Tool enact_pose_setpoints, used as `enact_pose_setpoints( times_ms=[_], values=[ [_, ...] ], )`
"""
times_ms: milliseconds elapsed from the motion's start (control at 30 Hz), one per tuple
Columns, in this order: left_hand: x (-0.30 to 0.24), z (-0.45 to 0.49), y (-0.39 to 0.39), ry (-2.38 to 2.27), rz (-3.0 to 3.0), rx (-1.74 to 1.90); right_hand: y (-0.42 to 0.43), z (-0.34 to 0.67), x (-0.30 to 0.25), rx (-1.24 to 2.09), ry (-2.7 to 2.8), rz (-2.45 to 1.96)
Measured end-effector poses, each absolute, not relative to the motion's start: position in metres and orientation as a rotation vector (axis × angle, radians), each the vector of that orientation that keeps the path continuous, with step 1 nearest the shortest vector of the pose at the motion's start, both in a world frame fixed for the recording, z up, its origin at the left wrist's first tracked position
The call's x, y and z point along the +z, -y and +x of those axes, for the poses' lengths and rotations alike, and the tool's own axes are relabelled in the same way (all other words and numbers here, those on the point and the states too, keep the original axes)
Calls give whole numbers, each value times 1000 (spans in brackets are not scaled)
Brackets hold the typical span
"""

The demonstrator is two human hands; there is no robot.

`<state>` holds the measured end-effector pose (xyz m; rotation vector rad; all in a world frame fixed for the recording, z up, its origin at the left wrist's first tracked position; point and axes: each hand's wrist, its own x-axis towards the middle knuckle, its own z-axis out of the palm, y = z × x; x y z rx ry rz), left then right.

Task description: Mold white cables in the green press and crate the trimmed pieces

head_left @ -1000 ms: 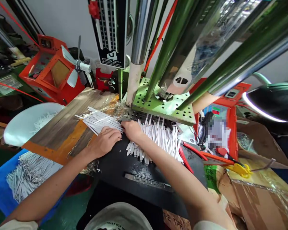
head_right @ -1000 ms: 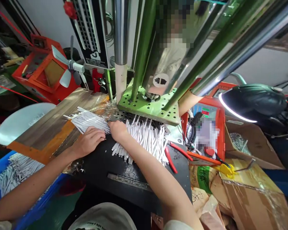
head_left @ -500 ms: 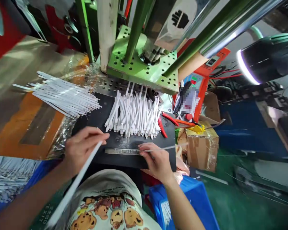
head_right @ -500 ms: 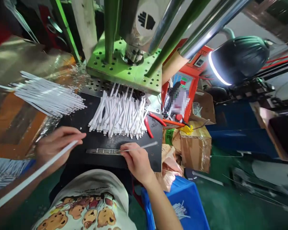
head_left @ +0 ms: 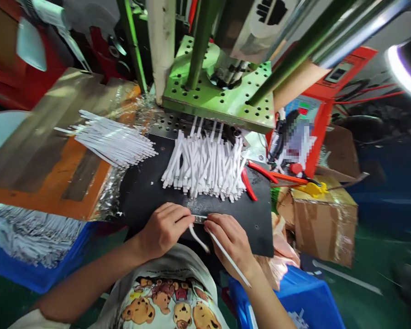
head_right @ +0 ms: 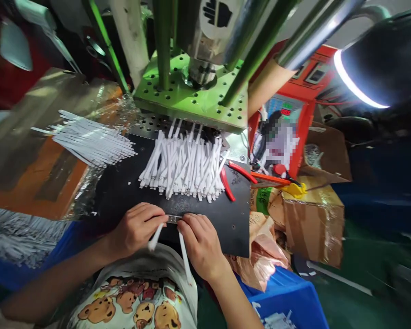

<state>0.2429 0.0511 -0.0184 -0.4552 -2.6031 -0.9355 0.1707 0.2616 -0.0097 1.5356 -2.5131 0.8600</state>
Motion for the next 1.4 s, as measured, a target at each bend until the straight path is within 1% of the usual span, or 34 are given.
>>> enact_pose_setpoints(
  times_ms=[100,233,367,433,533,567,600,667,733,800,833,900,967,1033,1133,1200,1267,1400],
  values=[
    [-19,244,-51,2628,-484,-890,-263,166,-3,871,2490,1610],
    [-20,242,-53,2698,-490,-835,-256,147,24,806,2619,1862],
    [-12,238,-23,2681,-564,-744,-202,116,46,655,2656,1982],
    [-5,234,11,2691,-414,-527,-156,96,46,549,2639,1956],
    [8,222,65,2765,-172,17,-81,68,38,332,2689,1862],
    [11,217,79,2783,-156,140,-59,60,35,276,2719,1833],
    [13,212,91,2790,-172,210,-40,54,33,239,2743,1815],
    [15,205,104,2772,-227,233,-14,49,32,221,2746,1818],
    [15,200,108,2727,-249,191,-9,50,36,225,2710,1860],
    [17,199,105,2670,-258,108,-27,56,41,224,2646,1872],
    [20,199,102,2631,-257,9,-44,61,43,227,2614,1851],
    [29,203,91,2523,-251,-303,-90,71,43,293,2583,1761],
    [40,209,78,2375,-174,-678,-145,84,39,505,2604,1652],
    [48,217,64,2286,-17,-993,-198,103,30,826,2646,1529],
    [44,228,45,2227,238,-1380,-258,136,8,1222,2665,1293],
    [30,235,31,2169,312,-1559,-278,155,-8,1358,2656,1188],
    [13,240,17,2198,252,-1555,-284,168,-20,1386,2626,1169],
    [-14,251,-8,2431,-173,-1170,-281,176,-27,1190,2581,1238]
  ],
)
